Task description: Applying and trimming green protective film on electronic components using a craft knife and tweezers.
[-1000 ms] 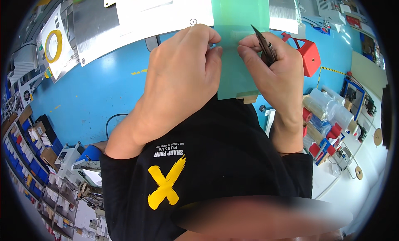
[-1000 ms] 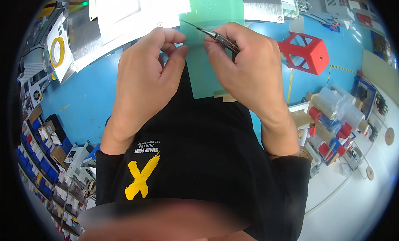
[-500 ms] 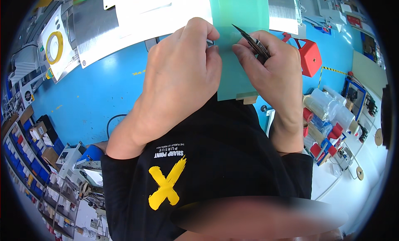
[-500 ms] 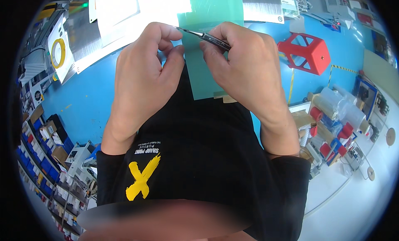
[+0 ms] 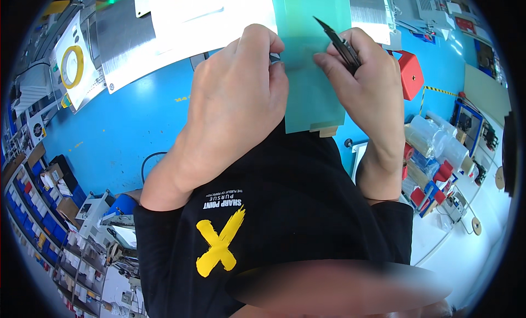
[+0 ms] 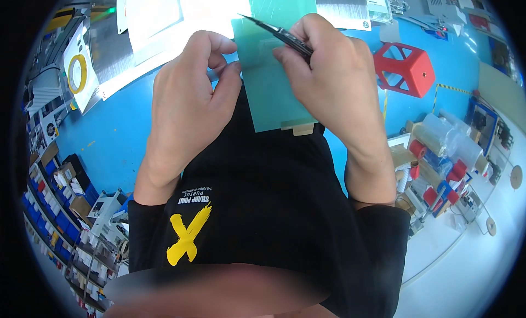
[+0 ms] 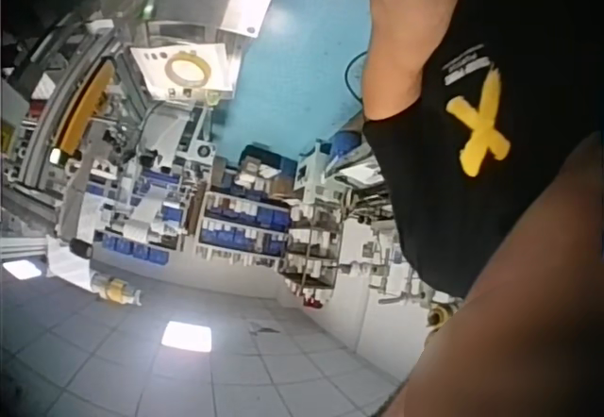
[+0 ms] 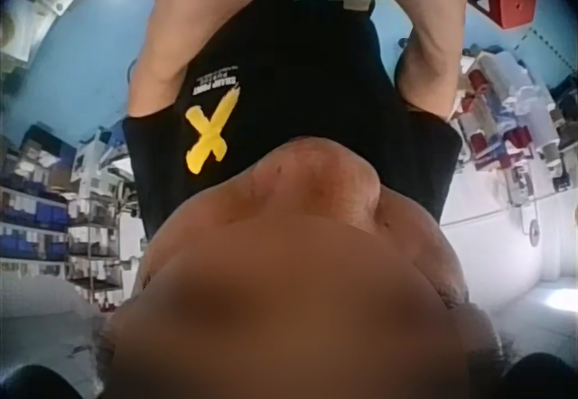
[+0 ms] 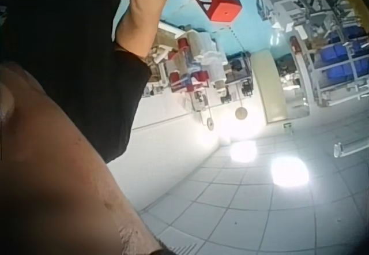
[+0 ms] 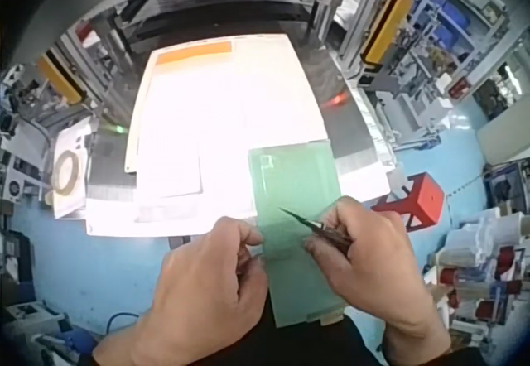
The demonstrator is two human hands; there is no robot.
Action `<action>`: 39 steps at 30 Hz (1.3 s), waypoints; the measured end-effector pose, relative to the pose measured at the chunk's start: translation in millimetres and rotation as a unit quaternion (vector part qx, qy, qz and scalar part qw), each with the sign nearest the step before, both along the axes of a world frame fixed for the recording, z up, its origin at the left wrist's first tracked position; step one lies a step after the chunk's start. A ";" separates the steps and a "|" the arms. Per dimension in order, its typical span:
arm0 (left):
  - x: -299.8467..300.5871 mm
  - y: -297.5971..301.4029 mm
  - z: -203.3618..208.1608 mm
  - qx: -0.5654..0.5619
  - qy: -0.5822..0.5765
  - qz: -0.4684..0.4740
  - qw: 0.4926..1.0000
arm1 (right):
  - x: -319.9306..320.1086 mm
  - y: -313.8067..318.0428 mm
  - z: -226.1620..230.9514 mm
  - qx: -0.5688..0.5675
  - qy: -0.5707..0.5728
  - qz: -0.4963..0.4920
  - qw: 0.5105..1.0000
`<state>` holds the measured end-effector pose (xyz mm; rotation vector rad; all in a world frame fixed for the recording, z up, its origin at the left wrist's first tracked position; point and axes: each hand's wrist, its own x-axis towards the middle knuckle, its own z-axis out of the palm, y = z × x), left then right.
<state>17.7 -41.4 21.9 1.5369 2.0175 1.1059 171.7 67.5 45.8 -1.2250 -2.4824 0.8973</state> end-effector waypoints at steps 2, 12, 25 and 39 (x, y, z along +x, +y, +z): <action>-0.2 -0.2 2.3 -0.017 0.005 -0.003 1.000 | 2.2 2.9 -0.3 0.008 0.008 -0.008 1.000; -1.9 -1.2 1.8 -0.013 0.003 -0.006 1.000 | 1.3 2.0 2.7 0.000 0.009 0.025 1.000; -2.2 -5.5 7.8 -0.039 -0.021 0.005 0.999 | -6.0 7.8 -0.3 0.095 -0.018 0.088 0.991; -12.0 6.1 15.5 0.033 -0.088 -0.098 0.991 | 4.8 20.5 15.8 -0.115 0.141 0.101 0.978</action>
